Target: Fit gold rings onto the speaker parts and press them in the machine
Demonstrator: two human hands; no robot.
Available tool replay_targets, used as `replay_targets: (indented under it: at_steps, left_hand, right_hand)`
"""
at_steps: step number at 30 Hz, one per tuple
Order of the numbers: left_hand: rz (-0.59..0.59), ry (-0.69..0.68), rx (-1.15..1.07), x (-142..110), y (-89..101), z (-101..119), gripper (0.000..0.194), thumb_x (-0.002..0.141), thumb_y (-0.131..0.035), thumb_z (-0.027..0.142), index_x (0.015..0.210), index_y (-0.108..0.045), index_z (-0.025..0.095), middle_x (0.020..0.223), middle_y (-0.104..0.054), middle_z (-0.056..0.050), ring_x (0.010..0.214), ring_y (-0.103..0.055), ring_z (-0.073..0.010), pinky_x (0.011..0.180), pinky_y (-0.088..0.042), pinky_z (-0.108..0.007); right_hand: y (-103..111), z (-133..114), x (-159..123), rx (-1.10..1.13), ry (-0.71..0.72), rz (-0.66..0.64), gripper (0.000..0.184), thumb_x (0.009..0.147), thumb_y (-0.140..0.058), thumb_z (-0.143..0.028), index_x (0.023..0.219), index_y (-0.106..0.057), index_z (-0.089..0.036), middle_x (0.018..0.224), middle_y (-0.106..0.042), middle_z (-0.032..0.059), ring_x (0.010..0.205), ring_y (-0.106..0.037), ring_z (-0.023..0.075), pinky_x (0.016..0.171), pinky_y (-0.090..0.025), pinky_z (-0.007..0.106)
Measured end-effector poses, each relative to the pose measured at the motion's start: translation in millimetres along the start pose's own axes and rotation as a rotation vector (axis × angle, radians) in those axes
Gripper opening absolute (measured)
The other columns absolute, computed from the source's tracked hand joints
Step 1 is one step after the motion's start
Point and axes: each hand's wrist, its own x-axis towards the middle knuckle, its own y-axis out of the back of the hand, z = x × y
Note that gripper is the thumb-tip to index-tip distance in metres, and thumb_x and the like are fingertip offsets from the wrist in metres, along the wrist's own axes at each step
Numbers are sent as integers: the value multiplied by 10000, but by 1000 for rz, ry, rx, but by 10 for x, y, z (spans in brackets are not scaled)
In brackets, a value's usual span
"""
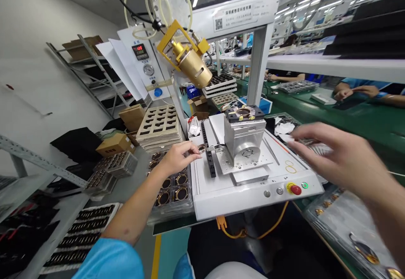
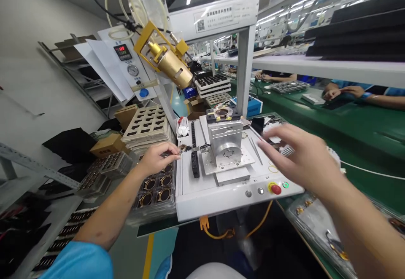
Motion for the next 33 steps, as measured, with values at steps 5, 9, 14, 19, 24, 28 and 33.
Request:
replay_targets:
  at_steps: [5,9,14,19,24,28,33]
  left_hand:
    - [171,-122,-82,183,-109,241,181,869,-771,305,777,-657,198,802,-740,-49,781,-721,-185,740,-577,-308]
    - [341,-37,-152,299,-217,265,304,836,-790,362,672,-596,197,746,-696,-40,727,-685,-178,695,-563,-303]
    - [347,-122,-182,695,-215,338,198,899,-687,304,738,-636,200,780,-675,-31,775,-658,-177,795,-545,-331]
    - [146,-158,-120,1410,-213,443,129,877,-673,286,789,-696,193,1029,-692,-76,958,-670,-205,865,-546,-341]
    - [-85,-100,47,1849,-312,589,137,850,-661,221,738,-732,189,935,-759,-51,948,-697,-223,873,-518,-355]
    - [-188,-102,107,1808,-269,730,204,903,-604,259,817,-774,186,873,-794,-42,816,-700,-195,765,-492,-323]
    - [-248,-207,161,1759,-190,711,273,936,-553,296,814,-773,191,896,-796,-45,824,-691,-186,758,-477,-309]
  right_hand:
    - [-360,-66,1207,39,220,-147,178,873,-686,-215,1038,-739,-177,1151,-739,118,1115,-665,306,993,-523,441]
    - [-455,-51,1638,24,140,-507,204,794,-751,-163,988,-790,-214,938,-772,22,844,-701,229,789,-546,324]
    - [-386,-28,1571,303,58,-328,166,794,-785,-258,943,-767,-187,964,-768,39,909,-706,227,877,-559,353]
    - [-274,19,1149,616,-26,1,307,799,-816,-396,983,-727,-168,1048,-756,101,973,-712,268,941,-585,450]
    - [-60,48,470,714,-122,42,331,831,-835,-422,1047,-722,-199,1106,-756,109,1029,-719,279,977,-583,451]
    - [82,181,-248,667,-294,25,340,852,-824,-457,1095,-742,-235,1141,-751,115,1054,-716,280,953,-604,404]
    - [65,464,-1103,670,-699,17,450,674,-902,-562,975,-787,-248,1052,-780,127,978,-746,321,918,-635,388]
